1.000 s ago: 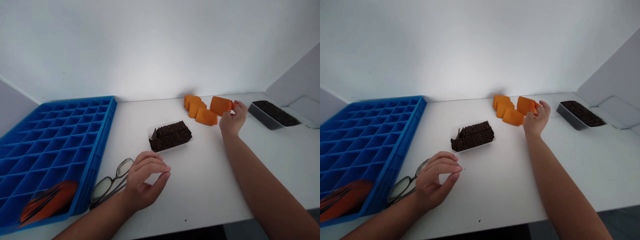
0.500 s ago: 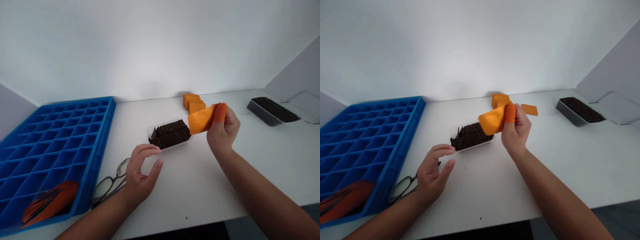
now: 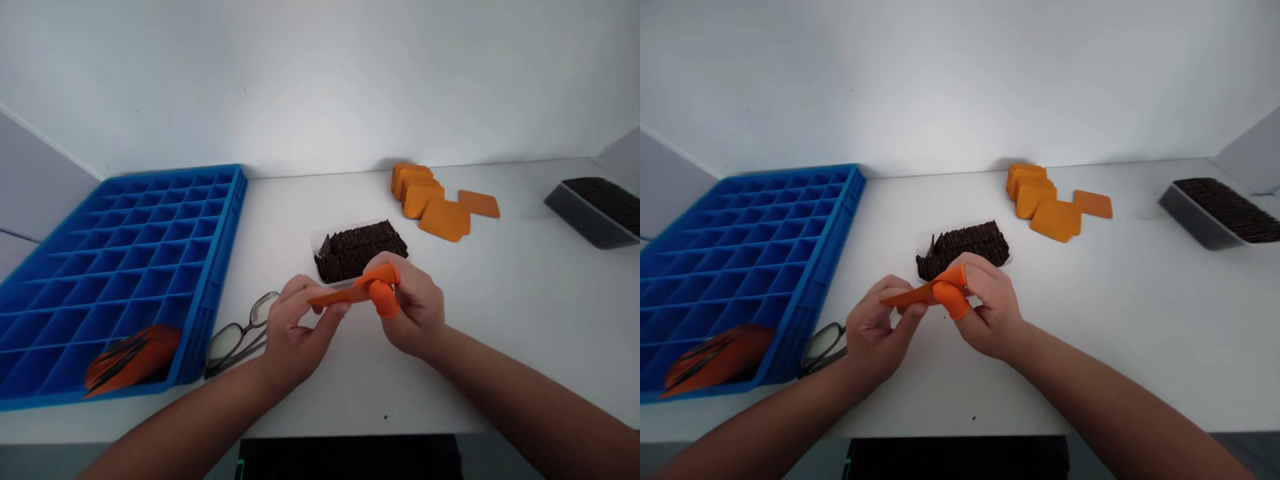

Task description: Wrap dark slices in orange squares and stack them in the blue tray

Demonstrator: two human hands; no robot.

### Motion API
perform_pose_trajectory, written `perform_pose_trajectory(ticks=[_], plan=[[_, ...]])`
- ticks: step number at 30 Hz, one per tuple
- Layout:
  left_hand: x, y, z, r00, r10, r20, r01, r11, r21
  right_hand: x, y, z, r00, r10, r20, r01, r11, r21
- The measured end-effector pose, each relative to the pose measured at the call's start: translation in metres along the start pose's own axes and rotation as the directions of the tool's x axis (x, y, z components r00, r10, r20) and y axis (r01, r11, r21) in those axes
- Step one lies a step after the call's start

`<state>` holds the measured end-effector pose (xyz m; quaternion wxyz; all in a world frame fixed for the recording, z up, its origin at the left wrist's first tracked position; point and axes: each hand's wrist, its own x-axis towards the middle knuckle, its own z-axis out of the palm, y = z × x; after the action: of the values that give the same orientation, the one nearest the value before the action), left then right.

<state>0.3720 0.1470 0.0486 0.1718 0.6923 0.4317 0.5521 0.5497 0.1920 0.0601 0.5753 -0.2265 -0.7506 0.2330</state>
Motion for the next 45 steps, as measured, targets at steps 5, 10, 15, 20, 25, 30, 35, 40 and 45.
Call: perform_pose_trajectory(ticks=[5,10,15,20,25,30,35,40,45], plan=[[0.000,0.000,0.001,0.979,-0.171,-0.109,0.173,0.985,0.009,0.002,0.005,-0.001,0.995,0.096,0.000,-0.096,0.995,-0.023],[-0.003,-0.004,0.001,0.976,-0.186,-0.113,0.182,0.982,-0.042,-0.001,0.011,-0.005,0.978,0.207,0.020,-0.208,0.978,0.011],[-0.006,-0.012,0.001,0.965,-0.216,-0.147,0.203,0.974,-0.096,-0.004,0.014,-0.008,0.926,0.304,0.225,-0.346,0.921,0.178],[-0.012,-0.017,0.003,0.963,-0.242,-0.121,0.225,0.964,-0.141,-0.004,0.017,-0.009,0.896,0.380,0.230,-0.435,0.855,0.283],[-0.011,-0.013,0.005,0.964,-0.257,-0.063,0.246,0.958,-0.149,0.004,0.013,-0.016,0.903,0.376,0.210,-0.424,0.861,0.281],[-0.012,-0.012,0.008,0.986,-0.153,-0.067,0.145,0.983,-0.109,0.010,0.003,-0.018,0.914,0.346,0.211,-0.380,0.913,0.146],[-0.012,-0.009,0.005,0.992,0.115,0.042,-0.118,0.990,0.081,0.010,-0.002,-0.014,0.959,0.184,0.218,-0.191,0.982,0.011],[-0.012,-0.005,0.004,0.985,0.094,0.148,-0.085,0.994,-0.061,0.007,-0.008,-0.006,0.960,0.027,0.279,-0.030,1.000,0.007],[-0.006,-0.004,0.002,0.973,0.187,0.132,-0.175,0.980,-0.098,0.005,-0.006,-0.006,0.954,-0.096,0.284,0.119,0.991,-0.065]])
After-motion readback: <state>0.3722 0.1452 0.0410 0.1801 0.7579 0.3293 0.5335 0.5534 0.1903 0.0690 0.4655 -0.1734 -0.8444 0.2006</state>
